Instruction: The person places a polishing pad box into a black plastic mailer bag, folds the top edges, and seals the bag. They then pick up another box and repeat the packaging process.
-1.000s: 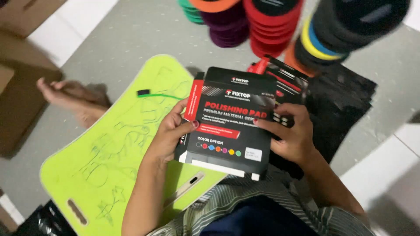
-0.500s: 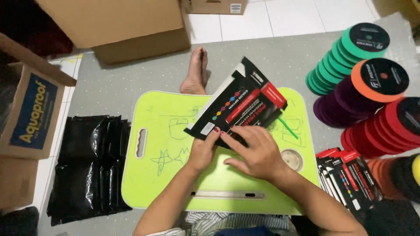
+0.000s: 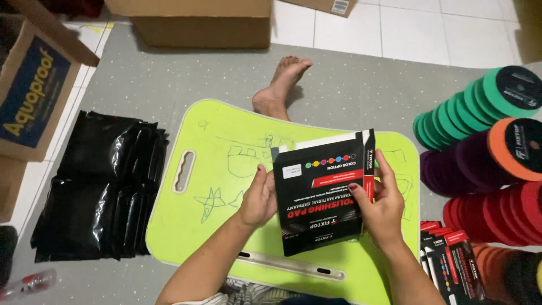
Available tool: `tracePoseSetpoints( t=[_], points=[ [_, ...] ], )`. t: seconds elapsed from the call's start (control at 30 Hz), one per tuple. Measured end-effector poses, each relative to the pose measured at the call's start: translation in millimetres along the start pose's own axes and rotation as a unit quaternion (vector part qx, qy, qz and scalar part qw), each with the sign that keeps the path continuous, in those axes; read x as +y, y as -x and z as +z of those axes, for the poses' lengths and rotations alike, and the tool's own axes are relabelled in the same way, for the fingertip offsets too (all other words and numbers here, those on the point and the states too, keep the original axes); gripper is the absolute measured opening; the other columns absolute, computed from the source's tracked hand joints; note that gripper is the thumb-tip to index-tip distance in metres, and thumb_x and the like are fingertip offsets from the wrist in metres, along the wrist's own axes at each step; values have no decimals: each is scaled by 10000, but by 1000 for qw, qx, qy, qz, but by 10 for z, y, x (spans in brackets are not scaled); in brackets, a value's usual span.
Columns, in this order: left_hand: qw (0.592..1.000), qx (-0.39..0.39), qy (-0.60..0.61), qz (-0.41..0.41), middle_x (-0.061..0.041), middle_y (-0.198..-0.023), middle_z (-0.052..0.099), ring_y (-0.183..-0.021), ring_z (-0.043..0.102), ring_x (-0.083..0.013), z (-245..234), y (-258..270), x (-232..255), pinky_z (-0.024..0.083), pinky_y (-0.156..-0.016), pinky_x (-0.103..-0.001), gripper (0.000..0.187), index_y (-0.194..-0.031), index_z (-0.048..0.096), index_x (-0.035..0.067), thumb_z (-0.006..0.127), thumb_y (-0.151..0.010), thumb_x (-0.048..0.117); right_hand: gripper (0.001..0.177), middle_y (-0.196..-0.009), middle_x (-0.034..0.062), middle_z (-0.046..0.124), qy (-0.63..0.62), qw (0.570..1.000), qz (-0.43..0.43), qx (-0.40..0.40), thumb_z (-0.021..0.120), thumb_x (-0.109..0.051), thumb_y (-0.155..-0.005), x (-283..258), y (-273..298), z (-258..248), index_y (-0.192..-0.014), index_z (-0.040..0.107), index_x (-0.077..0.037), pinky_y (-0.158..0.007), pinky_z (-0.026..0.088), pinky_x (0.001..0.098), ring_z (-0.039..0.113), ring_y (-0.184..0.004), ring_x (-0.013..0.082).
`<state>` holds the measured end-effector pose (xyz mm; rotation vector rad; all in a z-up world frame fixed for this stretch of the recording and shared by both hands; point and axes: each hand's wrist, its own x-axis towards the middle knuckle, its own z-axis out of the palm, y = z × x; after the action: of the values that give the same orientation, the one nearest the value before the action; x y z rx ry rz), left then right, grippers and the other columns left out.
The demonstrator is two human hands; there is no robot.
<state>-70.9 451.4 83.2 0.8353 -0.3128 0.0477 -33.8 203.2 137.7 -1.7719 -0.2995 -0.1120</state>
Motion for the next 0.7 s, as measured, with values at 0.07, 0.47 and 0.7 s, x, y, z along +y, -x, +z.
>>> tracePoseSetpoints(
  t=[0.07, 0.47, 0.7],
  points=[
    [1000, 18, 23, 10, -275, -1217, 687, -1080, 689, -318, -128, 84, -270, 535, -1003, -528, 697, -1356, 589, -46, 120, -1075, 388, 836, -1237, 284, 619, -7, 1000, 5, -2, 690, 15, -869, 71, -8, -24, -1604, 291, 57, -745, 604, 463, 674, -967, 327],
    [999, 17, 46, 6, -287, -1290, 652, -1127, 673, -333, -178, 134, -365, 522, -1019, -561, 531, -1415, 532, -40, 273, -1082, 282, 821, -1285, 305, 618, 3, 999, -33, 24, 717, -26, -869, 105, 69, -27, -1587, 332, 80, -791, 596, 446, 675, -992, 324],
    [996, 58, 59, 20, -227, -1259, 685, -1125, 666, -267, -181, 125, -384, 530, -1023, -495, 458, -1384, 568, -37, 421, -1071, 262, 821, -1304, 337, 614, 10, 996, -73, 40, 728, -46, -867, 219, 117, -60, -1578, 341, 90, -829, 588, 468, 683, -1017, 370]
  ],
)
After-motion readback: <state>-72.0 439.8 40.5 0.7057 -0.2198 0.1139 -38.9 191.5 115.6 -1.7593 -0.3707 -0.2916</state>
